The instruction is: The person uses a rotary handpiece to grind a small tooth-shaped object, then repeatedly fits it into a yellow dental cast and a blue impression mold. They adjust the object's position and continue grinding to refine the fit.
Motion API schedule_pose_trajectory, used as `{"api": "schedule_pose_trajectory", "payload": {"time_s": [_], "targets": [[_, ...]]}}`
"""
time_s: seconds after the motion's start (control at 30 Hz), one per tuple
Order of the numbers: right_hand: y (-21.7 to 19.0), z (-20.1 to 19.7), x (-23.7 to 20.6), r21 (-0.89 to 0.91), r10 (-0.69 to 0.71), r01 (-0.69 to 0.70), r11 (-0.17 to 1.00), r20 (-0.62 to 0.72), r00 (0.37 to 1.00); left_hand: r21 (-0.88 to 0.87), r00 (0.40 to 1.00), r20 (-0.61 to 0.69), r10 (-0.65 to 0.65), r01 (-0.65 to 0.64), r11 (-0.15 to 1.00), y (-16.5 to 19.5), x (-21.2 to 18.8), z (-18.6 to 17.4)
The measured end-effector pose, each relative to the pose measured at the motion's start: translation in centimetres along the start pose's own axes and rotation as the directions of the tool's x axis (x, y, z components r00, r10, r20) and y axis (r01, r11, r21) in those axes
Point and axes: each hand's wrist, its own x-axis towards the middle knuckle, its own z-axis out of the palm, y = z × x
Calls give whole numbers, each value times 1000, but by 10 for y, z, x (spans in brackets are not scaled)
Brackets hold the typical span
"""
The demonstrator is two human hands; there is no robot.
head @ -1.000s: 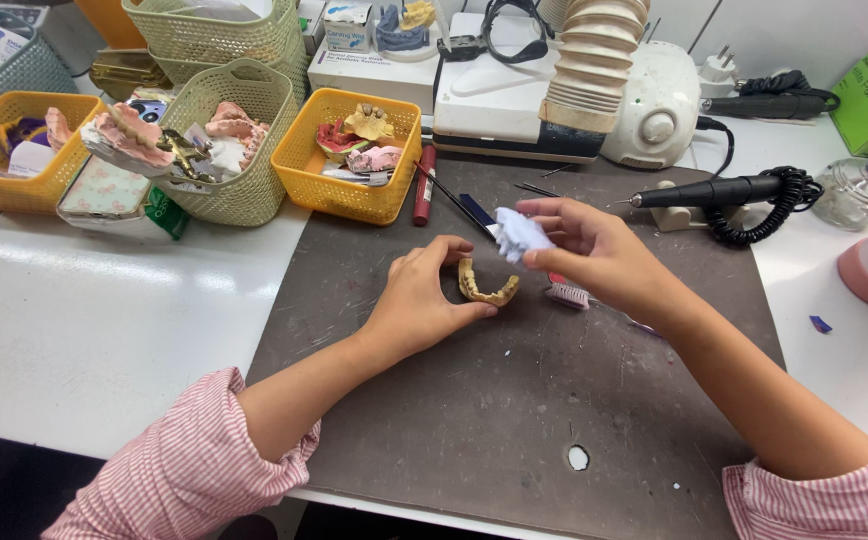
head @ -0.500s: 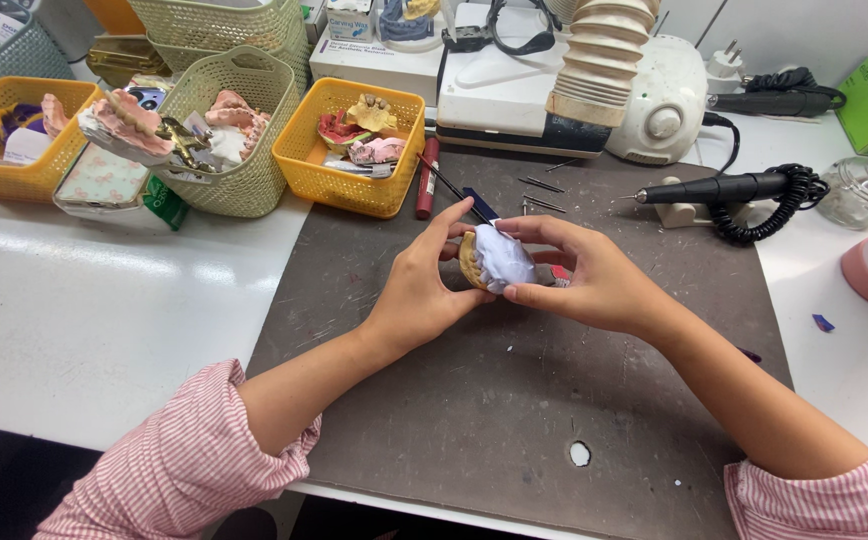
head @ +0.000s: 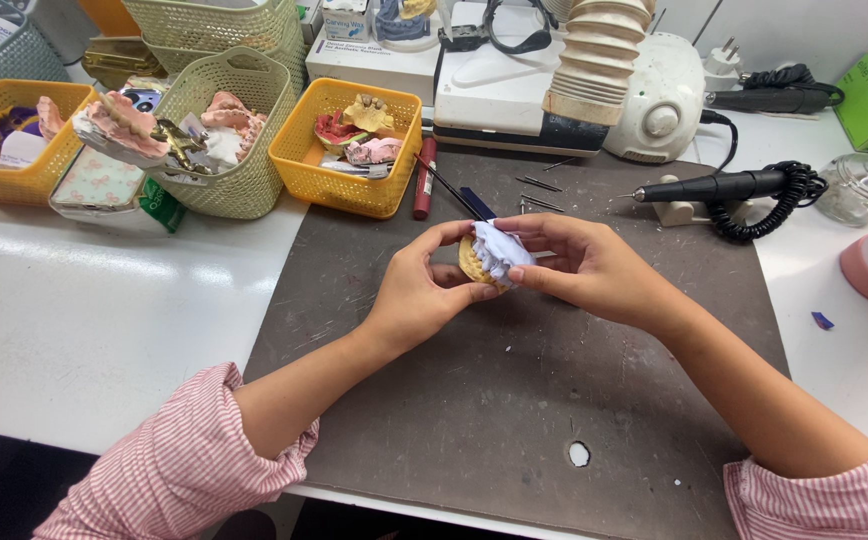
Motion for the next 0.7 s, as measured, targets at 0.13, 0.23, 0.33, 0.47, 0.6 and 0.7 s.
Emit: {"api": "schedule_pose_trajectory", "payload": {"time_s": [0.13, 0.23, 0.33, 0.47, 0.6, 0.7], "targets": [[-3, -2, -1, 2, 5, -5, 1000, 14, 1000, -22, 1000, 9, -2, 2, 1000, -1, 0, 0], [-2, -3, -1, 11, -1, 1, 1000, 30, 1000, -17, 1000, 6, 5, -5, 1000, 0, -1, 2], [1, -4, 0, 23, -14, 14, 1000, 30, 999, -8, 1000, -22, 4, -4, 1000, 0, 0, 1], [1, -1, -2, -20, -146, 145, 989, -14, 989, -39, 998, -59, 32, -34, 999, -4, 1, 0], [-3, 17, -8, -480, -450, 382, 790, -31, 892, -209, 996, -91, -21, 2, 978, -10, 2, 2], [-3, 36, -12, -593, -516, 348, 726, -135, 846, -310, 991, -66, -119, 93, 946, -13, 1, 3]]}}
